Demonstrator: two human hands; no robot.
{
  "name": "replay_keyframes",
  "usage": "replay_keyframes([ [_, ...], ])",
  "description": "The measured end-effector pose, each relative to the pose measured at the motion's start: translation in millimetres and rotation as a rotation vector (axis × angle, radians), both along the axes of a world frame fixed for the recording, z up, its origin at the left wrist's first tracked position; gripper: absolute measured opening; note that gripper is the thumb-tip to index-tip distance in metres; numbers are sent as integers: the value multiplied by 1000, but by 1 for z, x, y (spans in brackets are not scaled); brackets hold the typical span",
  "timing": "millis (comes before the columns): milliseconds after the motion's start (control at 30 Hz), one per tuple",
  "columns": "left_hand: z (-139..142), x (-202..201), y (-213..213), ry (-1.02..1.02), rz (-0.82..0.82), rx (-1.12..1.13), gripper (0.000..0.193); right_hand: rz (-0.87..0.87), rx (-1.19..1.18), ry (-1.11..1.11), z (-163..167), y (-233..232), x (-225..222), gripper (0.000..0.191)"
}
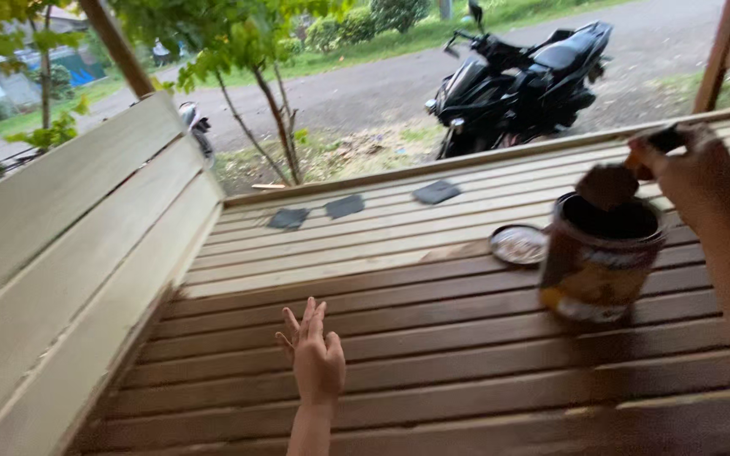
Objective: The person applies brown wood stain with a brush to the slatted seat and frame of an unfinished wooden bench, dipping the brush into a stain can between sections and working across the slats and side rails.
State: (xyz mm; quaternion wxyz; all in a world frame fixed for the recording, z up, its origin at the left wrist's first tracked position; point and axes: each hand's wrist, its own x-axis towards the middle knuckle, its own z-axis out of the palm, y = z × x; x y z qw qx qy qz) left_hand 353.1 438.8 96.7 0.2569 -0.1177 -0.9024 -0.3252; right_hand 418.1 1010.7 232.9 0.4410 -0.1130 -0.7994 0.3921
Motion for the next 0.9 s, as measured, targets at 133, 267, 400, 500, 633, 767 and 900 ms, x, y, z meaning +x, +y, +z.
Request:
replay_keyframes([
  [133, 2, -4, 77, 28, -18, -17, 52, -1, 339, -297, -19, 90, -33, 34],
  [267, -2, 5, 132, 20, -38, 8, 50, 114, 378, -663, -50, 106, -78, 33],
  [400, -4, 15, 148, -40, -38, 13, 49, 109, 379, -1010, -68, 83, -104, 31],
  [500, -3, 15, 146, -38, -54, 24, 49, 167, 535, -1137, -73, 56, -112, 34],
  [633, 0, 18, 146, 45, -24, -19, 48, 253, 427, -1119, -68, 48, -108, 29],
  [767, 8, 22, 142, -5, -24, -22, 48, 371, -162, -660, -52, 82, -83, 31],
  [900, 13, 24, 146, 51, -35, -98, 48, 254, -610, -69, -47, 114, -55, 30],
])
